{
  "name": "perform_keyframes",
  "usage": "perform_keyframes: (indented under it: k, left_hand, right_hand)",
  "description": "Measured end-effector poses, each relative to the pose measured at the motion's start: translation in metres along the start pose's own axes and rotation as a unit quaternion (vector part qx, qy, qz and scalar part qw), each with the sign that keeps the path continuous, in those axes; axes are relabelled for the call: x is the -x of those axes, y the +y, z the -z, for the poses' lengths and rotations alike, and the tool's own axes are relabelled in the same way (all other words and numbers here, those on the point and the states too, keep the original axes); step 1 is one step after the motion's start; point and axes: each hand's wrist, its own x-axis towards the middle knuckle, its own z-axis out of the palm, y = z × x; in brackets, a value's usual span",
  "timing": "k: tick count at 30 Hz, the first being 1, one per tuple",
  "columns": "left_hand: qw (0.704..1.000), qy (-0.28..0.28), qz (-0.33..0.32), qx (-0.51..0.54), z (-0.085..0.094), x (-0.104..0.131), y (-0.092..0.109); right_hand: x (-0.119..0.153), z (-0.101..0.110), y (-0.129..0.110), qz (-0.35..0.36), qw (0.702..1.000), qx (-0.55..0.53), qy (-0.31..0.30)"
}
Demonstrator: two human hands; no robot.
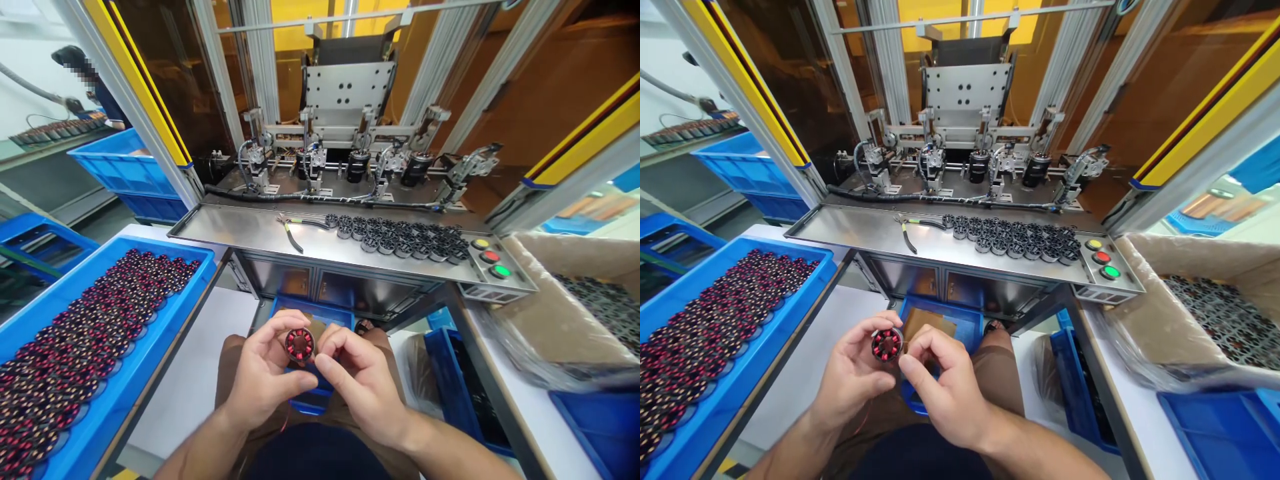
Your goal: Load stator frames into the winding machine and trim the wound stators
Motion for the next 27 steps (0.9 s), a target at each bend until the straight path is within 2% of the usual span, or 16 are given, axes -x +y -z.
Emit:
perform_keyframes:
  k: [5,8,11,14,19,23,27]
  left_hand:
    - [0.979,0.018,-0.107,-0.171,-0.004,0.006,0.001]
    - [0.97,0.017,-0.135,-0.201,-0.006,0.009,0.001]
    - [0.972,0.022,-0.134,-0.19,-0.007,0.009,0.002]
    - [0.977,0.03,-0.125,-0.173,-0.007,0.007,0.005]
    - [0.977,0.04,-0.108,-0.177,-0.005,0.005,0.011]
    - [0.975,0.038,-0.105,-0.19,-0.005,0.005,0.013]
    - [0.971,0.022,-0.115,-0.209,-0.005,0.007,0.013]
  right_hand:
    - [-0.002,0.001,0.0,0.022,0.999,-0.024,0.0]
    - [-0.005,-0.002,-0.003,0.033,0.999,-0.031,-0.008]
    - [-0.006,-0.006,-0.003,0.003,0.998,-0.067,-0.011]
    - [-0.005,-0.011,0.002,-0.028,0.995,-0.098,0.015]
    - [-0.003,-0.011,0.011,-0.053,0.993,-0.1,0.031]
    - [-0.004,-0.008,0.007,-0.035,0.996,-0.077,0.02]
    - [-0.009,-0.006,-0.003,0.03,0.999,-0.024,0.011]
